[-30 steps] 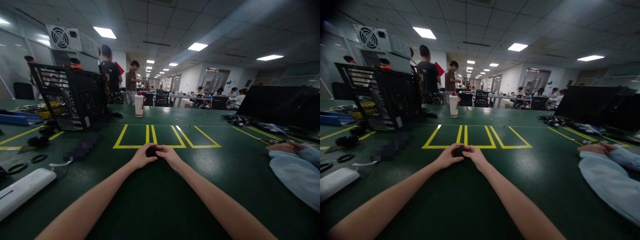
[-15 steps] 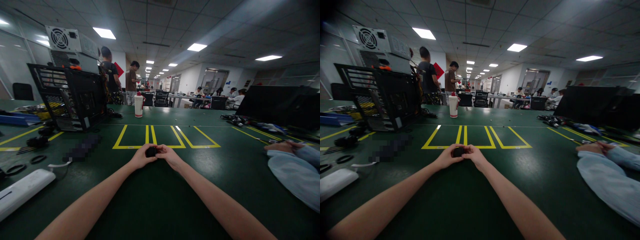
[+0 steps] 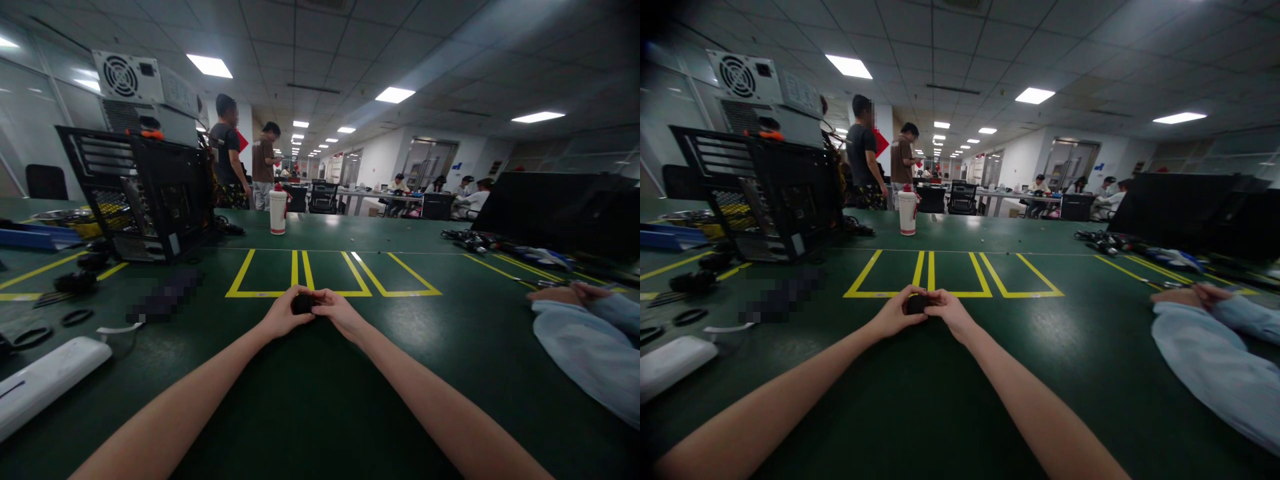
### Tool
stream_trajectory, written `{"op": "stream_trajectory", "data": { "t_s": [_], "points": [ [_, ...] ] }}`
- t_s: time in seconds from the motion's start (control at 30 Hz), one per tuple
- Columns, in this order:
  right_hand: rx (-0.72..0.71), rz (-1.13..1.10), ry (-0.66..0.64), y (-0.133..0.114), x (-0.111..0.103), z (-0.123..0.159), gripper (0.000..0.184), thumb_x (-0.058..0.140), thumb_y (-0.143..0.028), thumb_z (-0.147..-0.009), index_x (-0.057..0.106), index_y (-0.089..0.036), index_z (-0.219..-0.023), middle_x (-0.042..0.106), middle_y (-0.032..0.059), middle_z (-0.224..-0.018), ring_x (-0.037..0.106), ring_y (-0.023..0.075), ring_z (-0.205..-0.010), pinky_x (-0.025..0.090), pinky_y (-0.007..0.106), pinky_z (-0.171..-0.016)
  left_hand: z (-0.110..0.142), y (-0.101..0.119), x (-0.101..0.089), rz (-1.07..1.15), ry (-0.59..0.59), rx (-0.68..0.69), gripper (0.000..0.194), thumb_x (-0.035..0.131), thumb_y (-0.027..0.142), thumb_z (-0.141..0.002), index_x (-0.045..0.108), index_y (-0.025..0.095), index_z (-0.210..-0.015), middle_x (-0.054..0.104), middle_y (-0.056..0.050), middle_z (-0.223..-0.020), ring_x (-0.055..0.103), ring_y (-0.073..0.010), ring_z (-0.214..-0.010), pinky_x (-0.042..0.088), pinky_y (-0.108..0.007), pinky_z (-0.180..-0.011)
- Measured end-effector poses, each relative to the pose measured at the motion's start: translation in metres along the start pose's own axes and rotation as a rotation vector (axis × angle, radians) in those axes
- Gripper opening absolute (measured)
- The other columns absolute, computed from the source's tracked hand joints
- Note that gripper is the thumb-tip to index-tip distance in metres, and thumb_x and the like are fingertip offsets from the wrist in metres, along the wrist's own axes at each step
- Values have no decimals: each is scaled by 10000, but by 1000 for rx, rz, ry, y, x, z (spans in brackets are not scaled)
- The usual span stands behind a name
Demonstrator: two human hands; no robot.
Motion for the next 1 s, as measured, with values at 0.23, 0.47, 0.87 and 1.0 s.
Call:
{"op": "stream_trajectory", "data": {
  "t_s": [0.23, 0.47, 0.87, 1.0],
  "points": [
    [36, 31, 68, 6, -2, -3, 306, 590, -228, -664, 555, -169, -962, 596, 53, -973, 532, 171, -954, 367, 356, -883, 0, 8, -1, 8, 3, -16, 477, 640, 200, -637, 442, 212, -1071, 501, -54, -1080, 500, -218, -973, 399, -360, -834],
    [25, -6, 27, 1, -2, 0, 312, 625, -150, -605, 579, -168, -912, 601, 38, -953, 530, 173, -955, 371, 348, -884, 0, 1, 1, -14, -1, -12, 423, 633, 229, -650, 463, 222, -1037, 516, -43, -1040, 508, -215, -943, 406, -368, -806],
    [2, -5, 59, 12, -5, -8, 345, 643, -158, -587, 586, -158, -927, 617, 44, -957, 544, 166, -935, 369, 344, -898, 0, 0, 2, 46, 24, -34, 397, 641, 210, -624, 422, 200, -956, 518, -38, -997, 549, -172, -807, 439, -320, -711],
    [11, -12, 66, 5, -3, -3, 357, 645, -107, -567, 581, -163, -914, 600, 46, -986, 535, 169, -956, 378, 344, -890, 0, -1, 3, 139, 89, -66, 427, 662, 195, -591, 356, 196, -889, 509, -64, -1065, 538, -197, -919, 421, -367, -790]
  ]
}}
Point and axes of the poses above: each hand's wrist, its own z-axis away from the middle knuckle, its own x-axis out of the palm, y = z × x, the point moved 1 cm from there along -z, towards the middle knuckle
